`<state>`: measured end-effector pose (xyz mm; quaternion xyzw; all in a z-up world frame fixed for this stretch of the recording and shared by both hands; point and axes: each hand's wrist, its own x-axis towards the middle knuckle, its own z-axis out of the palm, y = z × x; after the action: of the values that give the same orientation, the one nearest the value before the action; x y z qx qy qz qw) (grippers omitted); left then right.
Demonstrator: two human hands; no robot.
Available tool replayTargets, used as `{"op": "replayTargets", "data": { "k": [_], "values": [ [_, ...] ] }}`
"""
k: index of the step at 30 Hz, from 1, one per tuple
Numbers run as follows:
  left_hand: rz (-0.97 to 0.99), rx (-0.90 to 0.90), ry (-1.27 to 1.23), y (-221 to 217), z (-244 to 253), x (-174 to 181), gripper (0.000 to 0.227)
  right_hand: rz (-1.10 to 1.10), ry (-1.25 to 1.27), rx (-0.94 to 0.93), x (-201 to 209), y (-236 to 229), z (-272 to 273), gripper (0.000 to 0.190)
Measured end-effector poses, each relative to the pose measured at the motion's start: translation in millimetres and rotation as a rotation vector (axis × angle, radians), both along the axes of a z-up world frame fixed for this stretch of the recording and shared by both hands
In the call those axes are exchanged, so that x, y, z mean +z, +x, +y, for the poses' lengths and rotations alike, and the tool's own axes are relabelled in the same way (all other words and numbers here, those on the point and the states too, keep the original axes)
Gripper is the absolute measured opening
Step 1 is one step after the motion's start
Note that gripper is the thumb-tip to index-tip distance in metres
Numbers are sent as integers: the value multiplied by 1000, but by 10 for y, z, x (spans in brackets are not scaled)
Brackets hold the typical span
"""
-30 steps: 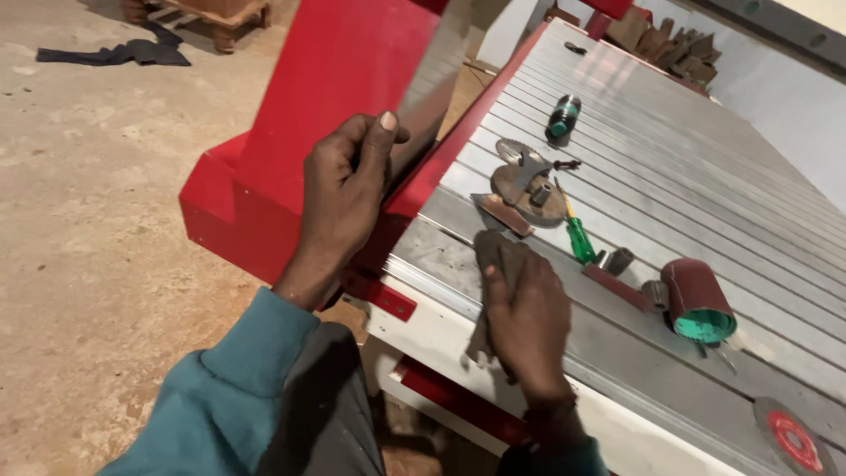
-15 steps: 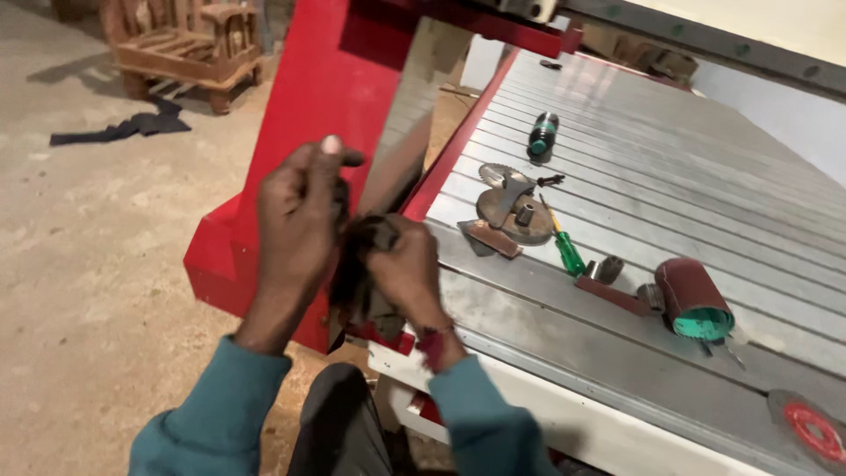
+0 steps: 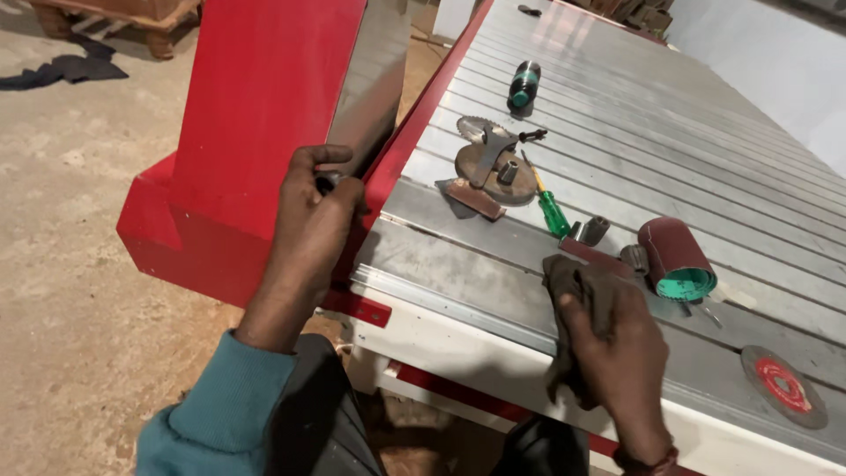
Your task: The person removes a metal collet or tool holder from a CNC machine spindle, takes it to a workbench, and cleans it thoroughly using a cloth and a screwdriver to remove debris from internal slots.
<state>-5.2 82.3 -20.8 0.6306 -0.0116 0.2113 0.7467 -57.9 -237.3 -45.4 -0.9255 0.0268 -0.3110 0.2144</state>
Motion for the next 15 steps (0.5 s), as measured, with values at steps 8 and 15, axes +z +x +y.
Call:
{"op": "replayTargets", "data": {
  "k": [8, 15],
  "values": [
    [-72, -152, -76, -152, -20, 139, 40, -230, 5, 460, -181, 318, 1224, 35],
    [-179, -105, 71, -325, 20, 267, 38, -270, -104, 801, -200, 372, 2140, 43]
  ]
}}
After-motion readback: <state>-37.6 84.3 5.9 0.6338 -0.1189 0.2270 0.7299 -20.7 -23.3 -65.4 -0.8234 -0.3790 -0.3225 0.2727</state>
